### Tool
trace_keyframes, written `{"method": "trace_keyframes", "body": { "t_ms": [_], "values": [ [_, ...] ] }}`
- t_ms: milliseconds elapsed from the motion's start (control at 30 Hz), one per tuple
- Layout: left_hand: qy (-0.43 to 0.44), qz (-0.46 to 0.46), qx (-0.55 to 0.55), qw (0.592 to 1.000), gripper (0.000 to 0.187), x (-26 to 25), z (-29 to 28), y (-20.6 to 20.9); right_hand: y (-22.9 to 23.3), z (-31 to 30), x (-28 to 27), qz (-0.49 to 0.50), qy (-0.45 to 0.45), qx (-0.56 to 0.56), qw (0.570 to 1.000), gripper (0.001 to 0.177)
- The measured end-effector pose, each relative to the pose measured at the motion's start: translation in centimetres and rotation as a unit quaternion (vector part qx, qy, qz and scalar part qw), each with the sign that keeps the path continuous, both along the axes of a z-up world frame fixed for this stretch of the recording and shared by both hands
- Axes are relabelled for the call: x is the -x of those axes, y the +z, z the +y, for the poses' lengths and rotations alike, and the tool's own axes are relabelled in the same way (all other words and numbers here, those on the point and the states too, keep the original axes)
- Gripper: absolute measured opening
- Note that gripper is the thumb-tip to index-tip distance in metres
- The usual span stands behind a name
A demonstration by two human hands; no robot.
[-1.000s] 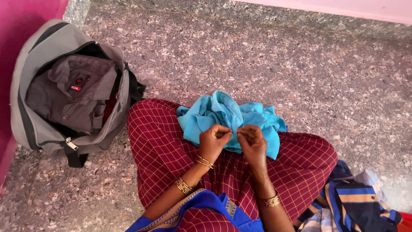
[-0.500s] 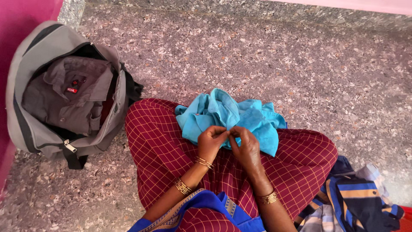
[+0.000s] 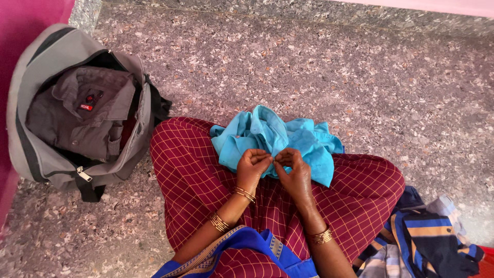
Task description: The person folds several items of clothing by hand, including a dark jacket, a light blue shirt, and a striped shirt, placing each folded item into a grey backpack on the floor.
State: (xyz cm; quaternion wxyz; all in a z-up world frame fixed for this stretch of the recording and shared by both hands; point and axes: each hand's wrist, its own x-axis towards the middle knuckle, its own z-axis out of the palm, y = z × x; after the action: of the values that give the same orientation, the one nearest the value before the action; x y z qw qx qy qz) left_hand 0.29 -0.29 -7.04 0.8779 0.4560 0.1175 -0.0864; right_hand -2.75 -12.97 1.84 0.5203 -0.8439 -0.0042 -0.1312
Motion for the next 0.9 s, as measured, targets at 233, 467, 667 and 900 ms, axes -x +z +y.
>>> {"method": "trace_keyframes", "body": {
  "t_ms": [233, 467, 667, 900],
  "values": [
    [0.01, 0.024, -0.038, 0.999, 0.026, -0.4, 0.2, -0.6, -0.7, 1.0, 0.5, -0.098, -0.003, 0.167, 0.981, 0.029],
    [-0.024, 0.027, -0.031, 0.999, 0.03, -0.7, 0.9, 0.9, -0.4, 1.4, 0.9, -0.046, -0.034, 0.052, 0.997, 0.036],
    [-0.008, 0.027, 0.014, 1.0, 0.036, -0.8, 0.9, 0.4, 0.1, 1.8, 1.1, -0.031, -0.04, 0.02, 0.998, 0.034],
    [-0.065, 0.087, 0.11, 0.988, 0.033, -1.0, 1.4, 0.3, 0.2, 1.3, 0.3, -0.017, -0.039, -0.064, 0.997, 0.035]
  ]
}}
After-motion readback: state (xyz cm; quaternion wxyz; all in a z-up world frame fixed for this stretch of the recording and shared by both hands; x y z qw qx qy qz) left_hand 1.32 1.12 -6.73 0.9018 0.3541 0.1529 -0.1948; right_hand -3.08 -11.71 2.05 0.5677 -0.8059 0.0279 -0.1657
